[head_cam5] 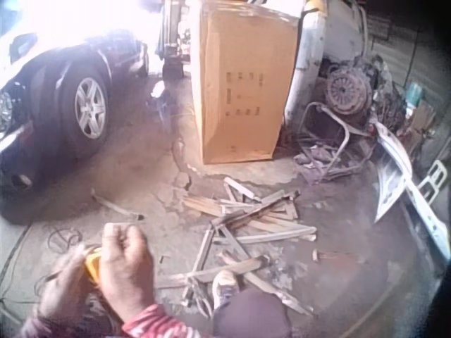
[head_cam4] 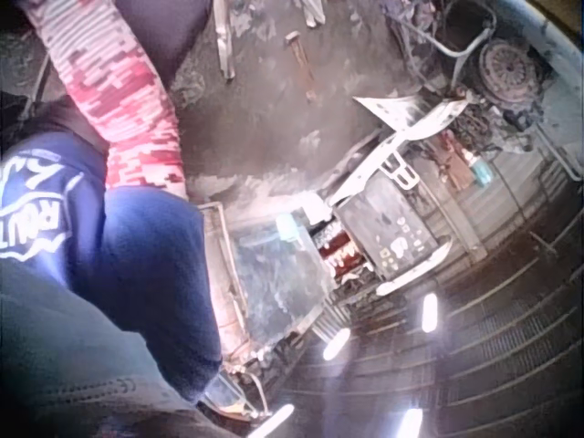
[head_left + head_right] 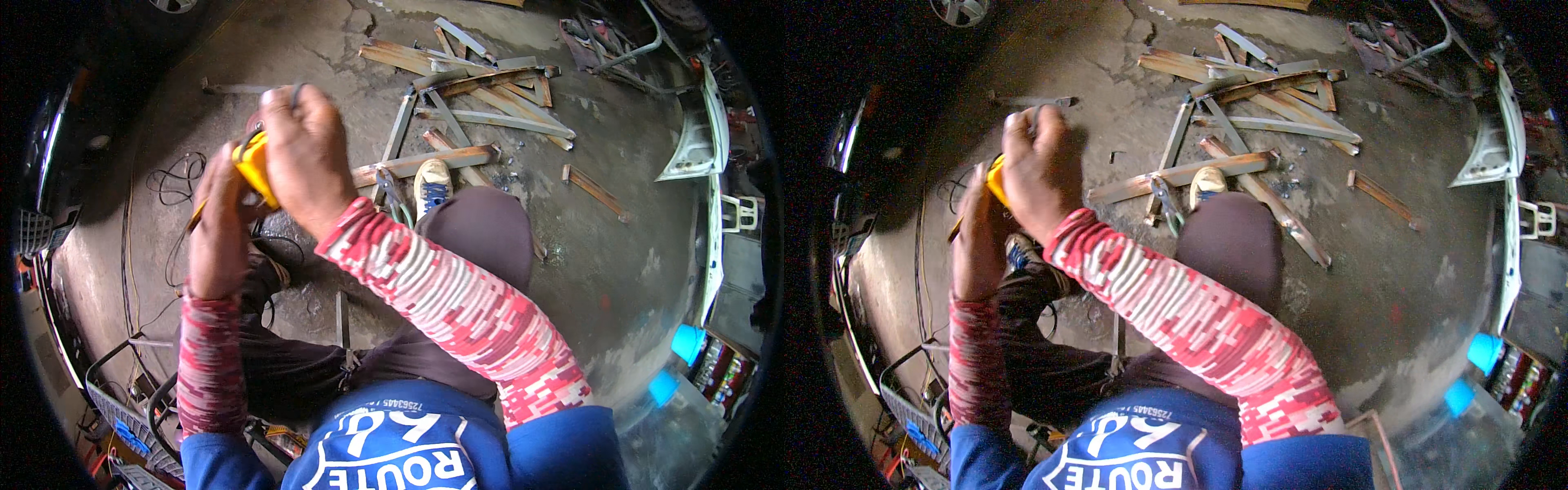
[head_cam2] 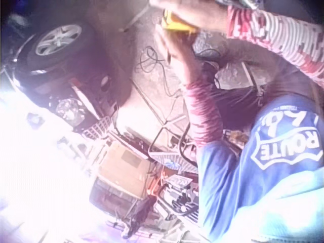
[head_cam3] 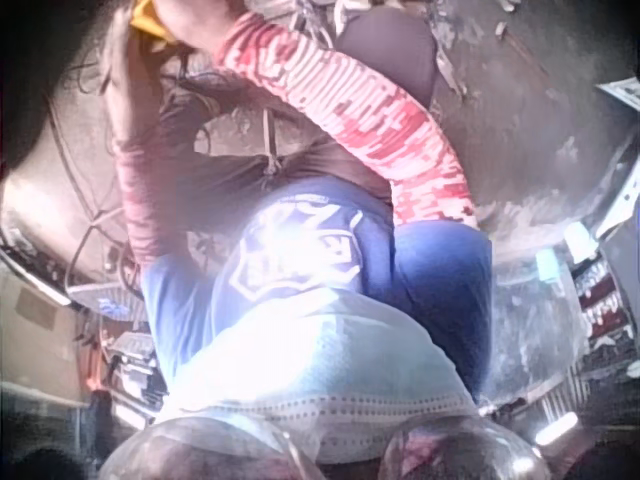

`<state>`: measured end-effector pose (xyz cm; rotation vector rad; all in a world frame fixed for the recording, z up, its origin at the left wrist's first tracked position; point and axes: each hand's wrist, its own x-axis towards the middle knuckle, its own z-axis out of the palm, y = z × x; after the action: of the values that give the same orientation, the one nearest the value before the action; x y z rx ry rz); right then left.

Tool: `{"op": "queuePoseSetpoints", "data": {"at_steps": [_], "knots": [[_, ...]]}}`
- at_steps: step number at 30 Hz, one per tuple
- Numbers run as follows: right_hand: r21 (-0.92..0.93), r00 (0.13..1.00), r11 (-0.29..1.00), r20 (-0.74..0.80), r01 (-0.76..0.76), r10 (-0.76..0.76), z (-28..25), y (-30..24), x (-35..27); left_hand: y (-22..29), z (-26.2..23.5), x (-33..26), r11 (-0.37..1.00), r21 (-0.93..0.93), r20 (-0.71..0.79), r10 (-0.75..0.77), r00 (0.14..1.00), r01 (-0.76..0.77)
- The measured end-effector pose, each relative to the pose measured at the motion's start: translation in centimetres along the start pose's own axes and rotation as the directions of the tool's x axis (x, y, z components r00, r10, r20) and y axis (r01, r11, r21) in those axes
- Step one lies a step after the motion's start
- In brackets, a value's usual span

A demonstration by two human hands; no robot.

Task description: The person measures a metal bar with a tape measure and pencil, then uses an angle grinder to cut the bar, producing sparks.

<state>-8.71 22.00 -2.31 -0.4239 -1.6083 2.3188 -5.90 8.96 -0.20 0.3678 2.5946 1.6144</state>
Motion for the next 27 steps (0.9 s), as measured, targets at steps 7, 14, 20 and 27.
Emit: {"op": "queuePoseSetpoints", "data": {"at_steps": [7, 14, 20, 27], "knots": [[-0.522, 0.877, 0.76, -0.046, 0.386, -0.478, -1.8, 1.0, -2.2, 1.4, 3.9, -1.0, 0.249, -0.86, 0.361, -0.321, 0.876, 0.445], [0.114, 0.949, 0.965, 0.24, -0.235, 0.203, -1.9, -0.3, -1.7, 0.3, 2.6, 0.3, 0.873, -0.48, -0.248, -0.232, 0.941, 0.088], [0.105, 0.924, 0.956, 0.302, -0.275, 0.233, -2.3, -2.5, -1.8, 0.3, 3.0, 1.7, 0.9, -0.433, -0.317, -0.096, 0.944, -0.054], [-0.07, 0.878, 0.969, 0.412, -0.238, 0.245, -3.4, -4.4, -1.0, 1.4, -1.9, 1.3, 0.896, -0.443, -0.29, -0.12, 0.949, -0.022]]}}
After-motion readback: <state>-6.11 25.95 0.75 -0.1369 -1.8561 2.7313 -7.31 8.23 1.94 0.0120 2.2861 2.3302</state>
